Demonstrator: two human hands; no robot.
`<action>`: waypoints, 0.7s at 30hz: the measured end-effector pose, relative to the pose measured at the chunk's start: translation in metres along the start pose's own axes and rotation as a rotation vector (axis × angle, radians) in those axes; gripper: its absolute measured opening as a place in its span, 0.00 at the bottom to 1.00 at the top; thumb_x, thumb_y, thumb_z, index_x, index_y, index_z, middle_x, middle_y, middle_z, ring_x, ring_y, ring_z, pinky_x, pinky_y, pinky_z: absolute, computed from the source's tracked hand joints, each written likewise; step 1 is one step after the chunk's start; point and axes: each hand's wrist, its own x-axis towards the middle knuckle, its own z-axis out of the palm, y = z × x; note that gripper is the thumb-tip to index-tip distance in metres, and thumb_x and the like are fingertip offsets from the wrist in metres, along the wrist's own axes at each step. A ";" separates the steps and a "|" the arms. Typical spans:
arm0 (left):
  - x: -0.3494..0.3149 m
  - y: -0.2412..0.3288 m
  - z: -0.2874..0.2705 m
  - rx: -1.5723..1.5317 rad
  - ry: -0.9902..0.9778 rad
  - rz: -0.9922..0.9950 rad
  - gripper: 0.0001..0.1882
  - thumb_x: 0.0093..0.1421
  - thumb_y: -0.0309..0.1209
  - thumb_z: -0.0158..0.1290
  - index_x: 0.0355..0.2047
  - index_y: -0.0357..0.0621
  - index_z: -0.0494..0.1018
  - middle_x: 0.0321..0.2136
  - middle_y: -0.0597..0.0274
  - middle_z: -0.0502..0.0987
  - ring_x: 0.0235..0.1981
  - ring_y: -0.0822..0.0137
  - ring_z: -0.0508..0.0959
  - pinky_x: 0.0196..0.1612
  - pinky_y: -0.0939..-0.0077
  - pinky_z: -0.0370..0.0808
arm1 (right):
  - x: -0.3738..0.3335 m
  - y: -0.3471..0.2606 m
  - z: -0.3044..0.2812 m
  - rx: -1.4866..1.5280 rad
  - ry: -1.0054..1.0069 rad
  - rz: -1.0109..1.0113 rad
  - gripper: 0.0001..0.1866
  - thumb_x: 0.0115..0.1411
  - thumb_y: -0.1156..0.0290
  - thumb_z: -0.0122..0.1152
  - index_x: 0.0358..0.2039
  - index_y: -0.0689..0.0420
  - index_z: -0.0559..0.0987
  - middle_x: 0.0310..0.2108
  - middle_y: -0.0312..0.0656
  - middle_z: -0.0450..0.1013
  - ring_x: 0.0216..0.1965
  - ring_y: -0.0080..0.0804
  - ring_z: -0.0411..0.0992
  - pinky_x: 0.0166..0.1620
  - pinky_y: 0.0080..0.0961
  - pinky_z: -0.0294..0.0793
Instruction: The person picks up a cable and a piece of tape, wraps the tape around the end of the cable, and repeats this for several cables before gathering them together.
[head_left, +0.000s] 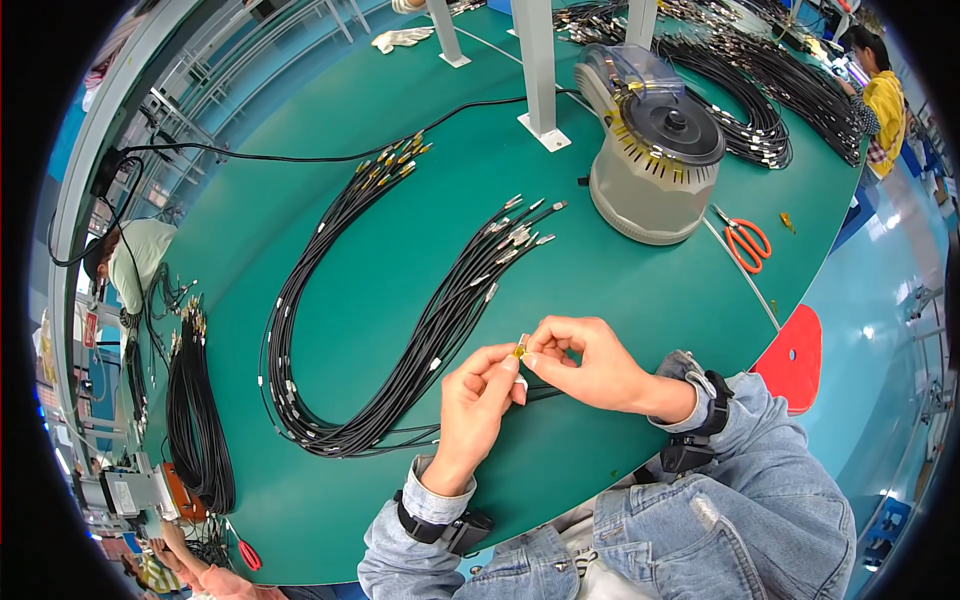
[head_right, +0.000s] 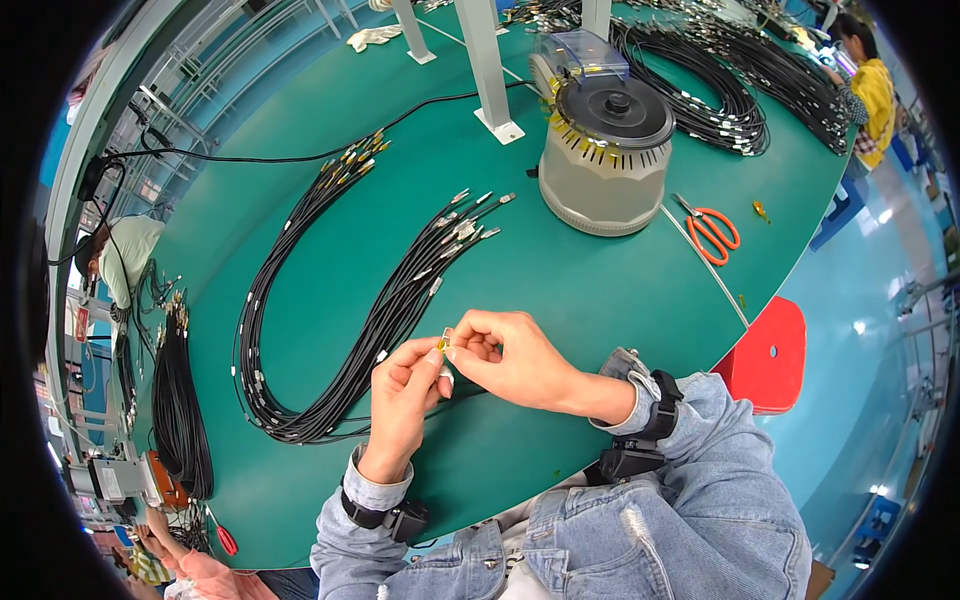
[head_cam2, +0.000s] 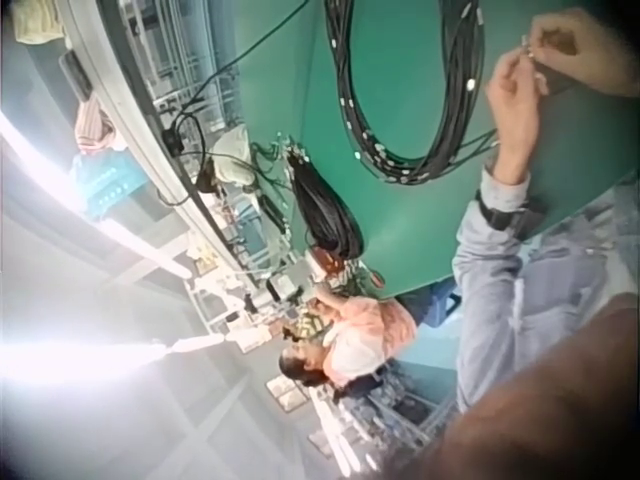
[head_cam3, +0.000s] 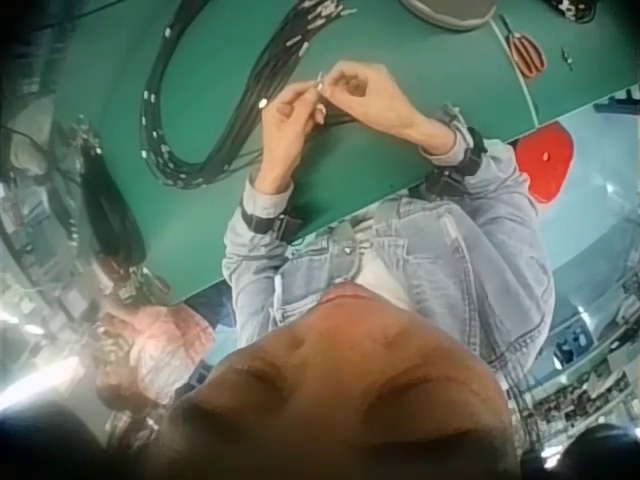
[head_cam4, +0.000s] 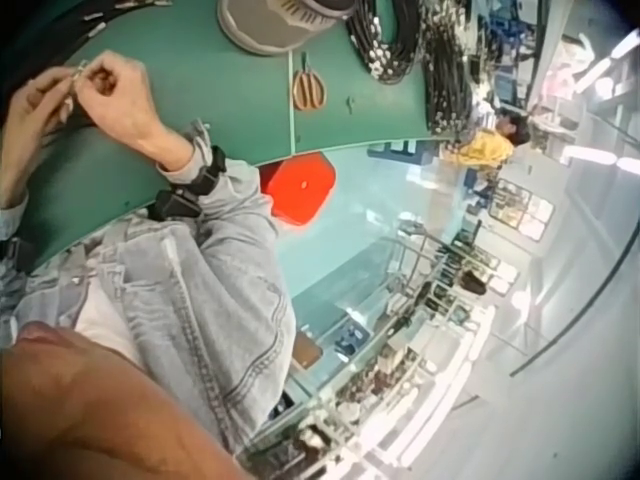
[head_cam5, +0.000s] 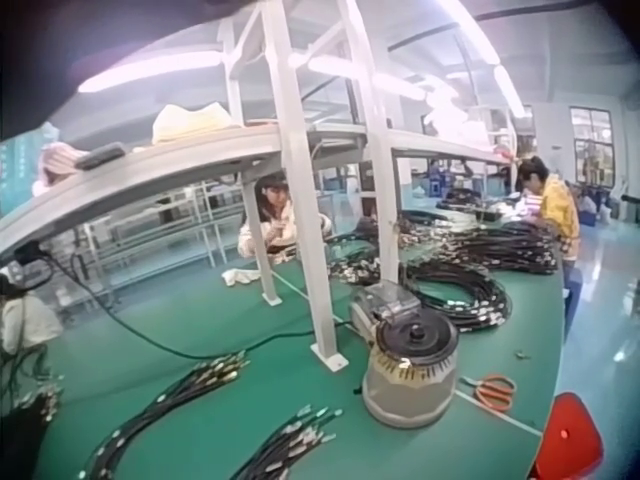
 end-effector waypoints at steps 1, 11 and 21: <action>0.000 0.000 0.000 0.019 -0.002 0.002 0.10 0.61 0.27 0.46 0.41 0.36 0.71 0.19 0.66 0.72 0.15 0.85 0.63 0.16 0.92 0.53 | 0.000 0.000 0.000 -0.005 0.010 -0.007 0.04 0.55 0.73 0.56 0.25 0.60 0.73 0.19 0.27 0.66 0.22 0.11 0.60 0.24 0.13 0.58; -0.003 0.005 0.007 0.112 0.019 0.068 0.10 0.62 0.29 0.47 0.38 0.36 0.72 0.19 0.68 0.72 0.18 0.84 0.65 0.19 0.89 0.58 | -0.001 0.000 0.000 -0.025 0.031 -0.043 0.04 0.54 0.74 0.57 0.25 0.60 0.73 0.18 0.27 0.65 0.20 0.12 0.59 0.22 0.13 0.57; 0.000 0.003 0.003 0.019 0.026 -0.049 0.11 0.63 0.32 0.44 0.26 0.41 0.70 0.15 0.69 0.69 0.12 0.85 0.58 0.14 0.90 0.50 | -0.002 -0.003 -0.001 -0.044 0.002 -0.057 0.03 0.54 0.75 0.57 0.26 0.60 0.74 0.18 0.28 0.66 0.20 0.12 0.60 0.22 0.13 0.57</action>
